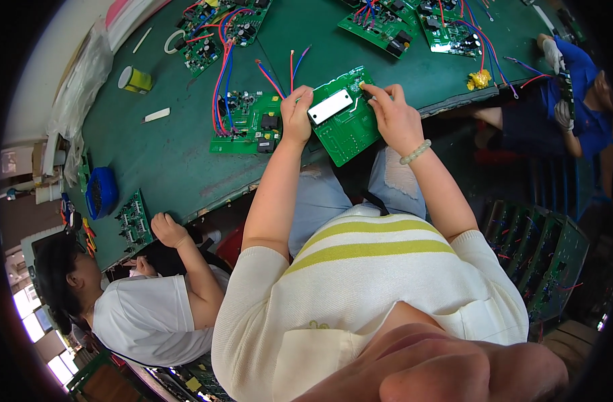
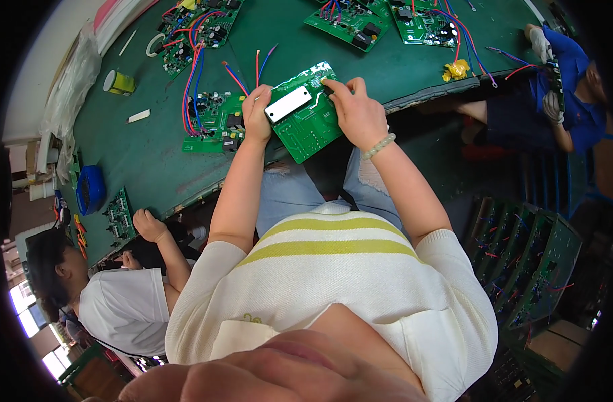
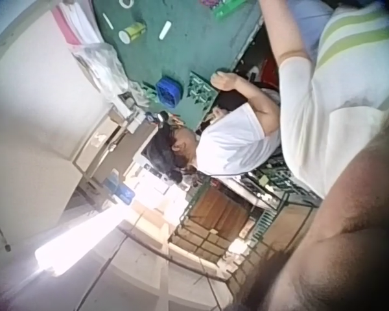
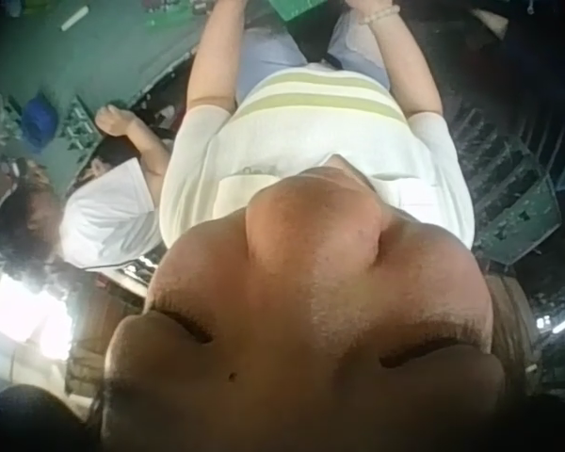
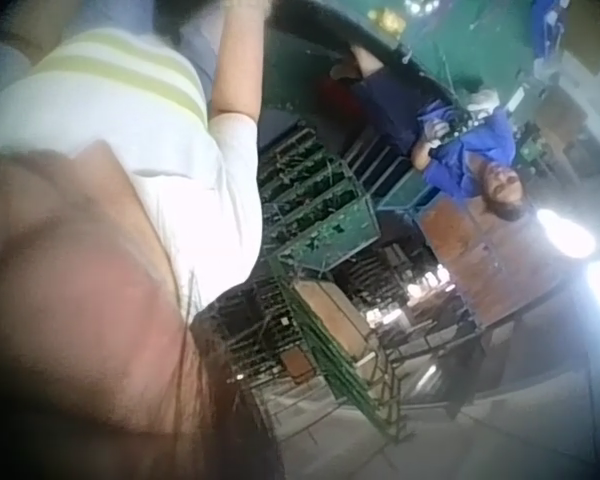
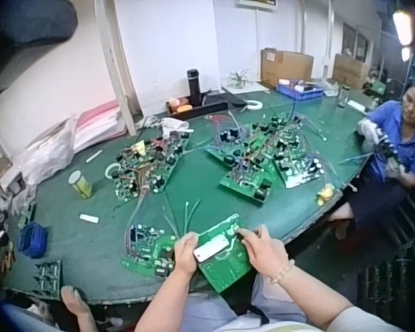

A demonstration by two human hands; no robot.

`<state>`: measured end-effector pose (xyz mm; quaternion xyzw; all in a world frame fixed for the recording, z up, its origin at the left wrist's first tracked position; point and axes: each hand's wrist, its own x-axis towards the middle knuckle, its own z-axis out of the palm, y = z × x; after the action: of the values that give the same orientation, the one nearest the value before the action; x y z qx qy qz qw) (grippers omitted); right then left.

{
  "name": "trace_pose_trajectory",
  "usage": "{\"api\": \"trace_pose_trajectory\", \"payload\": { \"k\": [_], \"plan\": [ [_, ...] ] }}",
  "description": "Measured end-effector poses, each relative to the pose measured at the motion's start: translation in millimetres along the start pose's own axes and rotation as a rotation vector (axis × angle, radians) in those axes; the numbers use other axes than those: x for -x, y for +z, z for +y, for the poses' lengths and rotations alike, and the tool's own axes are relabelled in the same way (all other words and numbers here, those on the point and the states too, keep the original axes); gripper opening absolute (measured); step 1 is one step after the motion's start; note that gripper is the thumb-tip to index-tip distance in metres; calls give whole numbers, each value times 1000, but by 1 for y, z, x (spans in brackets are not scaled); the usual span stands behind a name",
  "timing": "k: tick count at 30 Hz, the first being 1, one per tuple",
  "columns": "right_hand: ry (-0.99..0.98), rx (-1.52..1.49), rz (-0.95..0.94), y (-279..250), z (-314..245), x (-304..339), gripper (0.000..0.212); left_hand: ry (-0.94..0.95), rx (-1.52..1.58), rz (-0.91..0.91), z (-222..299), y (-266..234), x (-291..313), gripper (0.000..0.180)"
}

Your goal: The person takes circuit boards from a rack to a workbench and applies tape to the boards by hand and with a blade.

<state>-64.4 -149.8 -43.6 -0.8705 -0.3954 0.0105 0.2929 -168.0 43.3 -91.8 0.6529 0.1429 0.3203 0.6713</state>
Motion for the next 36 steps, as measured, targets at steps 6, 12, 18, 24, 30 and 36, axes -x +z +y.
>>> {"api": "trace_pose_trajectory", "payload": {
  "k": [6, 12, 18, 24, 30, 36],
  "plan": [
    [20, -26, 139, 13, 9, 0, 26, 4, 8, -3, 2, 7, -3, 24],
    [110, -185, 404, -15, 38, -7, 26, -4, 3, 3, 3, 1, -7, 26],
    [430, 241, 535, -56, 128, 2, 27, 21, 5, -19, -2, -3, -5, 29],
    [620, 411, 203, -72, 158, 0, 40, 73, -21, -14, -9, -4, -4, 31],
    [469, 105, 229, -66, 166, 17, 50, 58, -26, -17, -1, 3, -4, 31],
    [239, -382, 497, -42, 127, 48, 26, -289, 216, 222, 32, 13, -19, 34]
  ]
}}
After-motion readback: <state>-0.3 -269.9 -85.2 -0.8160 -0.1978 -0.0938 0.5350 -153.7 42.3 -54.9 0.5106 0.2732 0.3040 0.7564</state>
